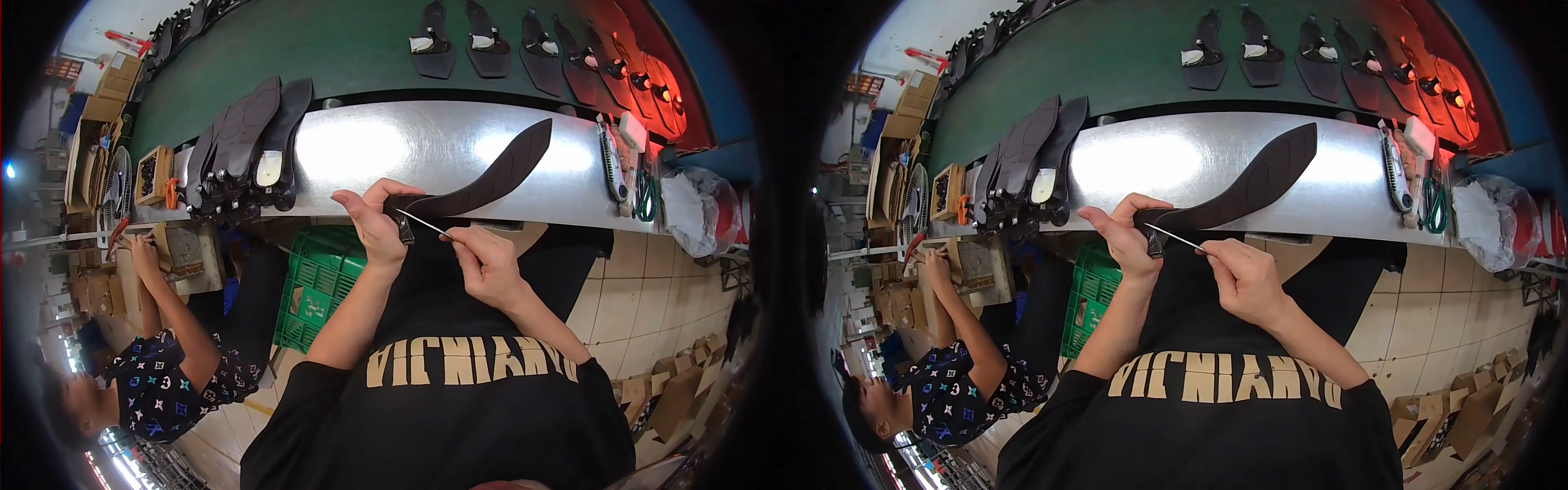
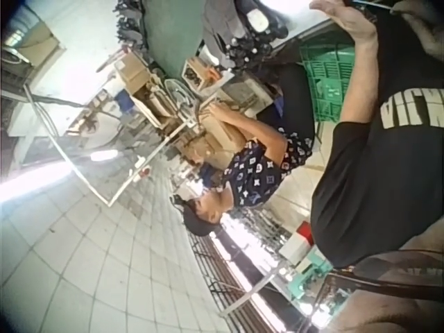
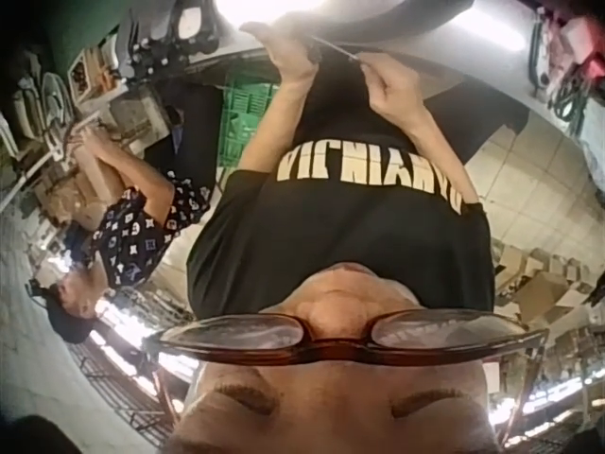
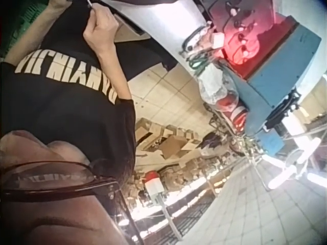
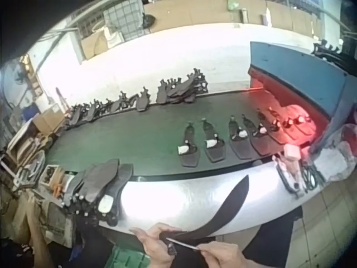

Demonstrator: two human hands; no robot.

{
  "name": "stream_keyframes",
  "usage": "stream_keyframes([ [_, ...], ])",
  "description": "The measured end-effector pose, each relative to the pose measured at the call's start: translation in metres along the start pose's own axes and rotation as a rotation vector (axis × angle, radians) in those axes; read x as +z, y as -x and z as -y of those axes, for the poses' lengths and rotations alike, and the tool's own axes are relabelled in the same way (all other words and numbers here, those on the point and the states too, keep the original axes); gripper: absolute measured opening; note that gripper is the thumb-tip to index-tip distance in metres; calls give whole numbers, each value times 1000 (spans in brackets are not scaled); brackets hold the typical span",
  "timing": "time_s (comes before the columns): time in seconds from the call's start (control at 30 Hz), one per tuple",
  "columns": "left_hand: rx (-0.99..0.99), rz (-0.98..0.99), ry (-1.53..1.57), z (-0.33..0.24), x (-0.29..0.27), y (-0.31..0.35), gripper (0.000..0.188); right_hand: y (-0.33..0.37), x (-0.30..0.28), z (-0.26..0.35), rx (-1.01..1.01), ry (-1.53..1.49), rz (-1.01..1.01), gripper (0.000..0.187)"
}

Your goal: Processing shoe soles and components on a factory assembly line.

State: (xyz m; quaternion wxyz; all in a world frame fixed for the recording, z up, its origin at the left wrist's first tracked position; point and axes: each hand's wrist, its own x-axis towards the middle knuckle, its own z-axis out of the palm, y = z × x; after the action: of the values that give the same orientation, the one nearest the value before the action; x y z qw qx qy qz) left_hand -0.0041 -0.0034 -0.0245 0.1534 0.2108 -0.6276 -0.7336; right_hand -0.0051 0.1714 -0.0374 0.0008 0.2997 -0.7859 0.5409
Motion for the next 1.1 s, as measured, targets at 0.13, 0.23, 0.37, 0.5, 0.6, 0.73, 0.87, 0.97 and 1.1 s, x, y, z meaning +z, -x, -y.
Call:
stream_keyframes([
  [0.13, -63, 33, 132, 6, -7, -5, 99, -1, 0, 6, -54, -58, 50, 16],
  [0.23, -250, 123, 380, 18, -27, -21, 88, 6, 2, 17, -238, -96, 92, 22],
  [0.37, -638, 59, 756, -6, 0, -13, 62, -3, -6, 17, -30, -5, -65, 20],
  [0.5, -626, 266, 1120, 33, -5, -6, 50, -5, -4, 12, 20, 74, -39, 11],
  [0.6, -663, 41, 999, 32, 4, -3, 53, -4, 4, 10, 34, 70, -43, 9],
  [0.73, -541, 125, 881, 48, -2, -10, 58, 2, 12, 5, 41, 81, 23, 8],
  [0.87, -489, 138, 729, 51, -2, -11, 58, 6, 11, 9, 35, 30, 42, 8],
  [0.97, -470, 145, 660, 51, -4, -12, 57, 11, 8, 15, 12, 53, 50, 8],
  [1.1, -593, -126, 442, 33, 8, -23, 62, 20, 7, 24, -68, 30, 277, 6],
])
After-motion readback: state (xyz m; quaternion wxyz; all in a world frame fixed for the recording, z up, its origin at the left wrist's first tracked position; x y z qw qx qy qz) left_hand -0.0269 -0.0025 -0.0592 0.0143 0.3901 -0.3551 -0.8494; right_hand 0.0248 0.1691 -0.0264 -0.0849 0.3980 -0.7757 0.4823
